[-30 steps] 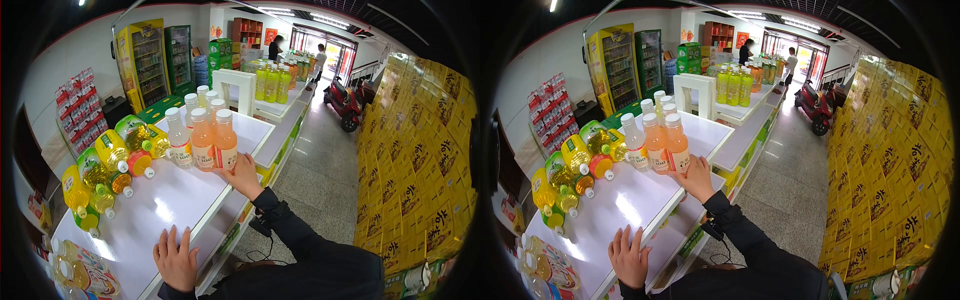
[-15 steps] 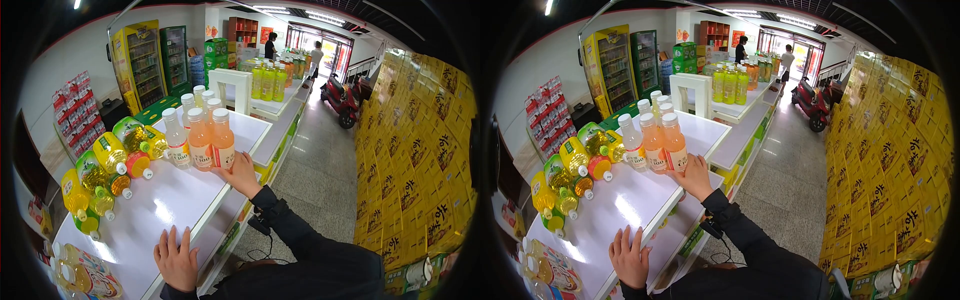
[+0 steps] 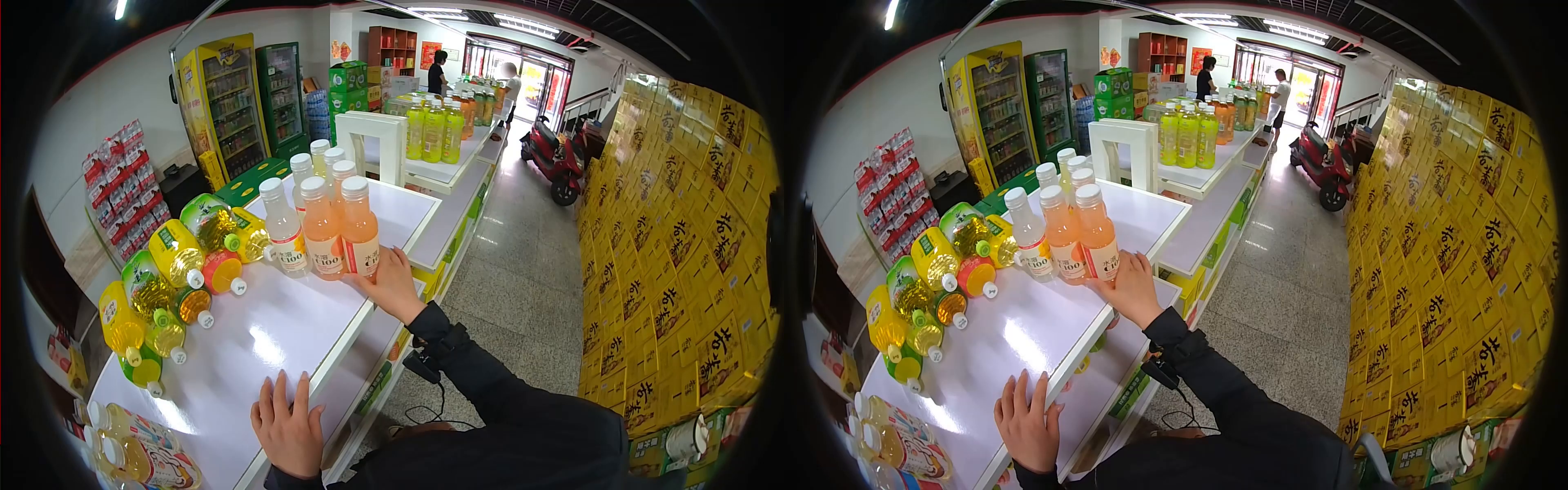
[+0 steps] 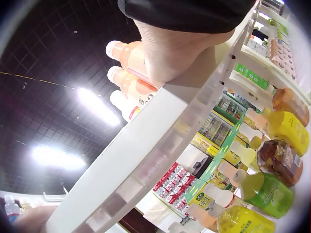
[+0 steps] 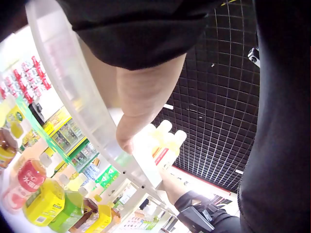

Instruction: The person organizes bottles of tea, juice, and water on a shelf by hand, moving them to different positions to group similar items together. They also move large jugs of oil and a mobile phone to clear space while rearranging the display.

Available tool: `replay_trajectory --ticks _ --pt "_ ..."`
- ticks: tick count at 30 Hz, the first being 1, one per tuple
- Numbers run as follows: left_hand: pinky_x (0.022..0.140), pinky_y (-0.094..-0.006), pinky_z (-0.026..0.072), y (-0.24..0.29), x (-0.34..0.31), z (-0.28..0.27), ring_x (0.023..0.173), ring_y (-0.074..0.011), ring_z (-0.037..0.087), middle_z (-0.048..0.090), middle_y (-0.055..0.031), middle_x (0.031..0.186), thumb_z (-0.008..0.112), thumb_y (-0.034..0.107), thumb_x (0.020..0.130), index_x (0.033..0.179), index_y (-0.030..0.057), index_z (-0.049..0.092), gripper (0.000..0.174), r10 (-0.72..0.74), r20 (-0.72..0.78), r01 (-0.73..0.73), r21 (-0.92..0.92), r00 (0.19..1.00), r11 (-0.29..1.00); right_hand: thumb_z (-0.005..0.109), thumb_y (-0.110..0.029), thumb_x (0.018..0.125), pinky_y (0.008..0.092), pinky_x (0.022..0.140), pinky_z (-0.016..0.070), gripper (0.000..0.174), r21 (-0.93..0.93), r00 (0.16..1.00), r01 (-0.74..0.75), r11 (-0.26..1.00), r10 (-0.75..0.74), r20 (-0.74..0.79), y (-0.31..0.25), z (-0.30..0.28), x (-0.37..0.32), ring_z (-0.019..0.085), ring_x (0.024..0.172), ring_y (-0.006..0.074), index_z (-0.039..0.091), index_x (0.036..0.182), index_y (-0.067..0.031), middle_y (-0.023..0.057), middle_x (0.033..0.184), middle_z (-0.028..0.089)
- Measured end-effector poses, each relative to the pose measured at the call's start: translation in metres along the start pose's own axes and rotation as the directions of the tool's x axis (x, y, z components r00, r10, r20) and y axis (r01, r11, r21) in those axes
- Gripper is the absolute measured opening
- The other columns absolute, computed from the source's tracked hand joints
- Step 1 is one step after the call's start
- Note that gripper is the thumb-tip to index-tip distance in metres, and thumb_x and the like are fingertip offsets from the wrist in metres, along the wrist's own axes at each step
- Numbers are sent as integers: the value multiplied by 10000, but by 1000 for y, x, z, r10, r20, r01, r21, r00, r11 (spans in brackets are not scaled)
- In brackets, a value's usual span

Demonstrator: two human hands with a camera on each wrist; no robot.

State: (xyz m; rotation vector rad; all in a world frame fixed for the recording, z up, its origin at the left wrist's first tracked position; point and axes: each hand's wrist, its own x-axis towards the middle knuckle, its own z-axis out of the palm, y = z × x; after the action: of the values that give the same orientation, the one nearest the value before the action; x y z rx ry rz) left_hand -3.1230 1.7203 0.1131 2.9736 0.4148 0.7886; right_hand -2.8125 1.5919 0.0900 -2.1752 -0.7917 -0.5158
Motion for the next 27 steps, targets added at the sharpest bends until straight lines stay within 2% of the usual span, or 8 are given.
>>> replay_trajectory --ticks 5,10,14,16,19,21,25,27 --pt "1084 -518 366 0 -1 1 1325 -360 502 576 -119 1396 768 238 813 1350 183 647 553 -10 7 10 -1 1000 1000 722 -529 848 508 1185 259 799 -5 1000 8 1000 -8 -3 4 4 0 547 1241 370 499 1312 83 229 1255 603" --pt "1075 -520 369 1 1 -1 1318 -359 505 579 -112 1389 770 234 806 1341 183 655 549 -20 3 20 -6 1000 1000 710 -530 844 522 1199 219 840 -80 995 74 994 -68 78 27 10 1 509 1286 397 467 1354 92 253 1309 567" --pt "1061 -497 385 4 5 -4 1304 -348 516 587 -104 1380 771 238 807 1342 198 657 548 -37 12 37 8 999 999 700 -533 857 534 1203 198 843 80 976 49 996 -65 208 26 1 4 484 1325 412 457 1374 87 272 1361 541" --pt "1060 -491 387 3 5 -3 1304 -345 517 589 -103 1379 772 245 807 1343 205 657 550 -45 17 44 13 999 999 703 -532 861 537 1202 196 834 24 985 35 999 -39 171 21 0 6 477 1337 411 463 1378 77 293 1380 533" --pt "1060 -481 393 1 5 -1 1305 -339 519 596 -98 1378 772 273 811 1351 224 654 555 -37 1 37 16 999 999 709 -526 864 532 1201 200 820 35 988 46 998 -51 149 15 -2 5 484 1328 408 473 1373 72 303 1367 547" --pt "1059 -481 396 1 5 -2 1303 -336 524 596 -96 1378 770 282 817 1356 229 651 555 -24 0 24 19 1000 1000 728 -512 856 527 1195 209 797 -1 992 57 998 -57 111 24 7 4 499 1306 400 497 1349 71 288 1332 578" --pt "1054 -480 399 0 5 -1 1300 -331 528 596 -94 1379 768 287 822 1356 232 653 548 -33 1 33 14 999 999 761 -484 840 513 1159 246 740 88 993 27 996 -37 113 9 0 4 521 1274 383 539 1294 57 246 1290 610" --pt "1036 -458 409 0 4 0 1294 -300 526 593 -71 1370 802 245 784 1333 241 649 570 -9 -34 10 29 999 1000 770 -471 837 507 1150 257 703 71 998 47 996 -50 42 13 4 3 552 1224 375 556 1266 42 225 1231 640"
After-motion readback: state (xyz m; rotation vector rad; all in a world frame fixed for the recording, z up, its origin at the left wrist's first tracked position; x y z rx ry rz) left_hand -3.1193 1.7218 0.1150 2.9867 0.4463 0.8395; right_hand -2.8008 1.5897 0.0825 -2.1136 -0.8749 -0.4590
